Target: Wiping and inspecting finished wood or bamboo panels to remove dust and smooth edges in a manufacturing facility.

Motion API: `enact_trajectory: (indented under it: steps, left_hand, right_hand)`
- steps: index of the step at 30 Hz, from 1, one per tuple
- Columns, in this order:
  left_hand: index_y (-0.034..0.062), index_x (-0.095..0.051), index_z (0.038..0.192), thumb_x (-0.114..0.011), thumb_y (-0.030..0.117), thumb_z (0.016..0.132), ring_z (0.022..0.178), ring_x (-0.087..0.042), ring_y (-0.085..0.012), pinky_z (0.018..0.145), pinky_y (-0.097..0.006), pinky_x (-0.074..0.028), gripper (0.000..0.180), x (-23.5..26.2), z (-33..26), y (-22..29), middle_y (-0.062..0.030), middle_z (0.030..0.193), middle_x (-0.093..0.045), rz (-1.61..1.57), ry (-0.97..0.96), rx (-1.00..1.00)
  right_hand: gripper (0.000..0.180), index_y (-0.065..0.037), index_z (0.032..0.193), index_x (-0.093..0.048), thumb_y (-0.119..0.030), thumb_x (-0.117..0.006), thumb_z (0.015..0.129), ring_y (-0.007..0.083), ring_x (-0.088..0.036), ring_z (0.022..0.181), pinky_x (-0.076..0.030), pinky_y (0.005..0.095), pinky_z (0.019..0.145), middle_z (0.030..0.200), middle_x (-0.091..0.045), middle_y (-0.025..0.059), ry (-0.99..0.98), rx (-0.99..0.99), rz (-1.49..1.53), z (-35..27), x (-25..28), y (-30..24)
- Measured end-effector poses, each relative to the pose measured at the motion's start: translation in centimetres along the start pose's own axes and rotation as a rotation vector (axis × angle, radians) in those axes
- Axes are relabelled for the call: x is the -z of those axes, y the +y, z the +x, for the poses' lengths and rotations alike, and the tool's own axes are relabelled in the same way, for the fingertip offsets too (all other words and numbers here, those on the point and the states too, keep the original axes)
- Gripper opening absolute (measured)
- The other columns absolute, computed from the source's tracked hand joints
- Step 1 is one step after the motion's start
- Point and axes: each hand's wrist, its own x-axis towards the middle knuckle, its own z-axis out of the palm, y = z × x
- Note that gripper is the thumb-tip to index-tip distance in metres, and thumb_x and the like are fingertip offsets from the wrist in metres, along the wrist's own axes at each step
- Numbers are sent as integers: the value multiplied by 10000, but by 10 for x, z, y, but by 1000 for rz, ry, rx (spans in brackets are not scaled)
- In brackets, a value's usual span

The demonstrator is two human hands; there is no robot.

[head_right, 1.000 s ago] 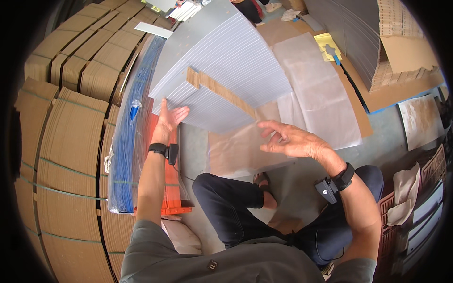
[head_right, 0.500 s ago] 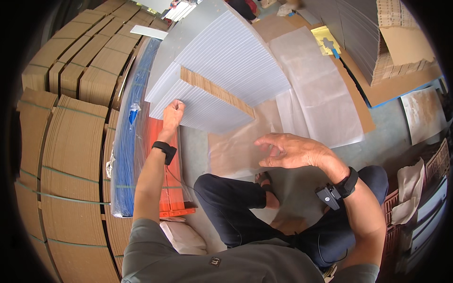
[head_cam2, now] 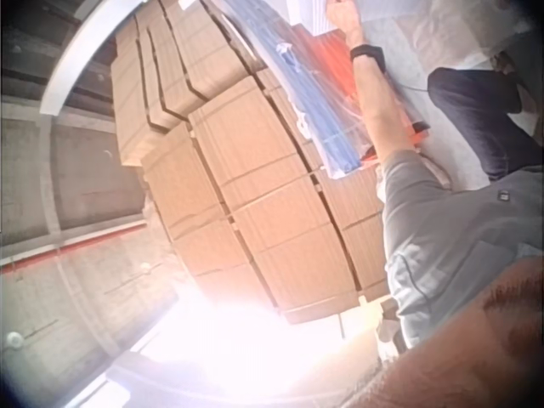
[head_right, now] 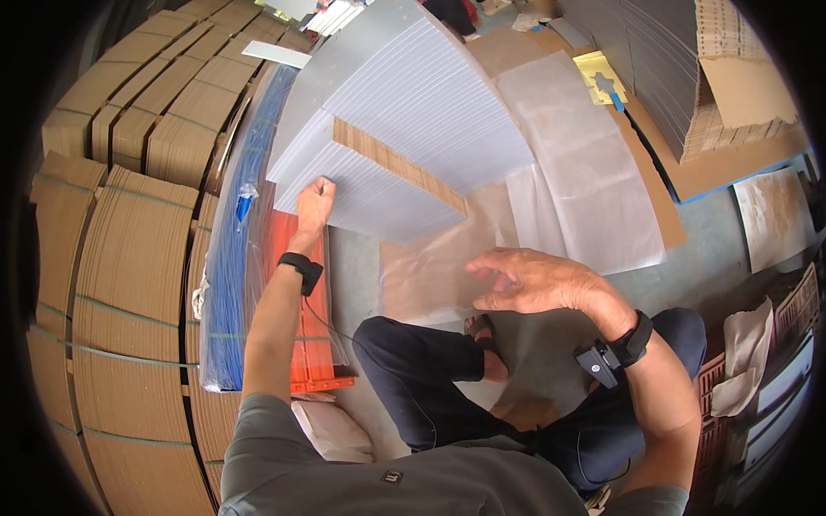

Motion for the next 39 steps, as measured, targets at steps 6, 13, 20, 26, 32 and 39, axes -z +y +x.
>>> enact_trajectory:
  steps: [6, 13, 20, 26, 32, 39]
  left_hand:
    - [41, -680, 926, -530, 279, 908, 809, -681, -390, 781, -455, -520, 282, -2, -8, 6, -230, 837, -690, -71, -14, 16]
    - [62, -693, 940, -544, 253, 897, 857, -687, -358, 795, -447, -521, 246, -27, -60, -16, -191, 865, -708, -148, -226, 142]
    - [76, -714, 945, -515, 169, 853, 927, -683, -401, 838, -485, -529, 238, -34, -66, -52, -199, 961, -723, -36, -155, 55]
    - [88, -720, 934, -523, 156, 855, 956, -683, -407, 865, -503, -530, 223, -16, -22, -73, -191, 990, -728, 12, 0, 37]
    - [84, -698, 932, -515, 144, 865, 952, -673, -423, 874, -504, -534, 203, -8, -9, -64, -182, 1027, -725, -25, -47, 65]
    - [86, -720, 1026, -542, 162, 924, 850, -693, -266, 786, -387, -531, 219, -46, -82, 7, -155, 908, -728, -365, -248, -85]
  right_hand:
    - [581, -82, 1410, -530, -355, -714, 931, 242, -672, 1052, -540, 367, 936, 1319, -599, 137, 13, 0, -8, -5, 0, 7]
    - [566, -103, 1402, -550, -342, -721, 918, 237, -660, 1043, -535, 370, 952, 1316, -603, 138, 43, -60, 8, -6, 2, -3]
    - [569, -93, 1388, -564, -287, -760, 889, 226, -655, 1025, -530, 385, 961, 1257, -638, 122, 38, -110, 37, -8, -5, 4]
    - [568, -83, 1382, -566, -287, -760, 889, 227, -658, 1041, -530, 375, 949, 1255, -642, 134, -18, -141, 24, -10, -9, 3]
    - [557, -75, 1384, -558, -296, -737, 905, 228, -659, 1037, -532, 367, 939, 1263, -636, 135, -5, -154, -2, -14, -6, -4]
    - [556, -72, 1390, -548, -299, -725, 914, 232, -658, 1039, -541, 376, 930, 1266, -631, 134, 16, -141, -52, -23, -13, -13]
